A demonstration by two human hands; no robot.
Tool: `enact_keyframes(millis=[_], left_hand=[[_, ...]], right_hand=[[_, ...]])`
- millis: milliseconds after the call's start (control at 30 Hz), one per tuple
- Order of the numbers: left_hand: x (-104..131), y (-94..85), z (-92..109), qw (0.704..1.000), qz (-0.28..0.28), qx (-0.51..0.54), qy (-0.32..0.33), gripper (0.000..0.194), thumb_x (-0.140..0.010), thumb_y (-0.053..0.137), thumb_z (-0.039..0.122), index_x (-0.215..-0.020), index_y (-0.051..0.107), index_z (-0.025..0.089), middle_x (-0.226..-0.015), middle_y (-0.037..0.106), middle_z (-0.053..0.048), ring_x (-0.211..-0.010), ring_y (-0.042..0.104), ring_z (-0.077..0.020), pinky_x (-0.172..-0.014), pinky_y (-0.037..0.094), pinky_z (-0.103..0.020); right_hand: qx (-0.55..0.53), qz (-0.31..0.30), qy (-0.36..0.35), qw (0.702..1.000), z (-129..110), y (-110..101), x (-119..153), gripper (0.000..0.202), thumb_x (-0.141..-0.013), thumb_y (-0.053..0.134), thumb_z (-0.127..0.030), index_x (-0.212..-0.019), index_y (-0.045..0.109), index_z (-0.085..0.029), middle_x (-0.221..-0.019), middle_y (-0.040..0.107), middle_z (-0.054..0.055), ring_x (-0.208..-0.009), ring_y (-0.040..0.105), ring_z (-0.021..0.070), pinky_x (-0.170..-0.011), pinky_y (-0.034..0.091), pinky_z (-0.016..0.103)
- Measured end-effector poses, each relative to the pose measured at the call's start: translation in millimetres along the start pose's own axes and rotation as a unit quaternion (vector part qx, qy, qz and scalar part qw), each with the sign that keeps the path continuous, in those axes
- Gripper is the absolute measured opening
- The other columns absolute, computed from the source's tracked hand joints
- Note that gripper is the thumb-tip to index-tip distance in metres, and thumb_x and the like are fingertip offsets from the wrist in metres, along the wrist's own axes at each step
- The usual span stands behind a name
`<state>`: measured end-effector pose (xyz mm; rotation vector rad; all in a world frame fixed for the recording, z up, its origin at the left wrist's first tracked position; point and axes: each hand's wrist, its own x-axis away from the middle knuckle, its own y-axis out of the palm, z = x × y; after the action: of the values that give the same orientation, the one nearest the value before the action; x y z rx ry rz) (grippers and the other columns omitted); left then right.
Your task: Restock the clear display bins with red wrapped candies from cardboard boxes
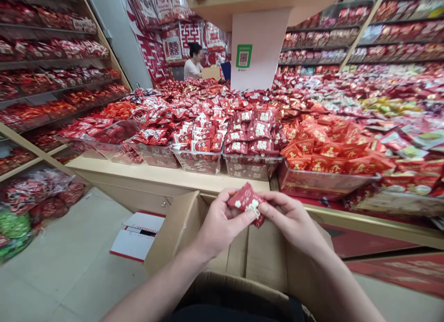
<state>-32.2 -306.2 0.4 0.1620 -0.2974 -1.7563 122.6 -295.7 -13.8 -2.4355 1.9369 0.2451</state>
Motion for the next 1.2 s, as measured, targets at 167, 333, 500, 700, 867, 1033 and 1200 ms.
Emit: enact_keyframes(millis=[167, 333, 500, 700, 867, 1033, 1200], left_hand=[[-8.3, -21.9, -0.9, 0.992, -0.062, -0.113, -0.003, 0.043, -0.073, 0.062, 0.024, -0.113, 0.047, 0.020, -0.090, 0.063, -0.003, -0.082, 0.057, -0.0123, -0.075, 0.044, -0.023], [-42.6, -37.5, 20.3, 0.990, -0.097, -0.098, 0.032, 0.062, -0.076, 0.059, 0.025, -0.129, 0.027, 0.027, -0.078, 0.059, 0.001, -0.066, 0.055, -0.0092, -0.062, 0.043, -0.021], [-132.8, -55.6, 76.5, 0.980, 0.028, -0.174, 0.095, 0.048, -0.072, 0.062, 0.027, -0.116, 0.043, 0.023, -0.076, 0.058, -0.001, -0.060, 0.054, -0.0094, -0.055, 0.045, -0.021], [-226.9, -64.2, 98.8, 0.956, 0.078, -0.260, 0.113, 0.037, -0.059, 0.072, 0.021, -0.092, 0.056, 0.015, -0.062, 0.055, 0.002, -0.055, 0.051, -0.0104, -0.057, 0.043, -0.023], [-255.6, -58.8, 86.4, 0.927, 0.074, -0.342, 0.133, 0.033, -0.057, 0.072, 0.018, -0.087, 0.059, 0.013, -0.058, 0.055, 0.002, -0.056, 0.050, -0.0121, -0.058, 0.039, -0.023], [-271.0, -56.2, 77.7, 0.897, 0.059, -0.419, 0.128, 0.026, -0.063, 0.067, 0.025, -0.085, 0.060, 0.013, -0.068, 0.061, -0.002, -0.066, 0.055, -0.0156, -0.064, 0.041, -0.025], [-275.5, -53.7, 68.7, 0.861, 0.074, -0.487, 0.126, 0.034, -0.070, 0.059, 0.033, -0.099, 0.057, 0.016, -0.098, 0.064, -0.008, -0.090, 0.057, -0.0229, -0.079, 0.042, -0.032]], right_hand=[[0.051, -0.062, 0.008, 0.997, 11.4, 1.3, -5.3, 0.020, -0.072, 0.062, -0.032, -0.088, 0.064, -0.021, -0.082, 0.066, 0.003, -0.067, 0.059, 0.0154, -0.059, 0.049, 0.028], [0.229, -0.080, -0.076, 0.967, -11.8, -12.9, -52.9, 0.020, -0.074, 0.059, -0.035, -0.087, 0.065, -0.021, -0.078, 0.067, 0.003, -0.068, 0.060, 0.0172, -0.060, 0.048, 0.028], [0.544, -0.002, -0.193, 0.817, -62.0, -45.2, -168.1, 0.015, -0.074, 0.057, -0.029, -0.080, 0.067, -0.020, -0.080, 0.067, 0.005, -0.073, 0.060, 0.0207, -0.068, 0.044, 0.032], [0.698, -0.050, -0.176, 0.693, -63.9, -44.9, -281.5, 0.036, -0.072, 0.058, -0.024, -0.107, 0.058, -0.015, -0.103, 0.063, 0.010, -0.101, 0.051, 0.0271, -0.081, 0.041, 0.033], [0.705, -0.072, -0.142, 0.691, -52.7, -43.2, -311.0, 0.037, -0.070, 0.060, -0.023, -0.105, 0.057, -0.016, -0.097, 0.065, 0.010, -0.091, 0.057, 0.0231, -0.072, 0.043, 0.028], [0.707, -0.072, -0.109, 0.695, -53.5, -50.2, -313.7, 0.033, -0.071, 0.060, -0.033, -0.100, 0.057, -0.018, -0.097, 0.065, 0.008, -0.085, 0.059, 0.0212, -0.069, 0.043, 0.027], [0.712, -0.066, -0.097, 0.692, -54.9, -50.4, -307.3, 0.033, -0.073, 0.057, -0.034, -0.102, 0.056, -0.018, -0.101, 0.063, 0.008, -0.088, 0.058, 0.0226, -0.073, 0.043, 0.030]])
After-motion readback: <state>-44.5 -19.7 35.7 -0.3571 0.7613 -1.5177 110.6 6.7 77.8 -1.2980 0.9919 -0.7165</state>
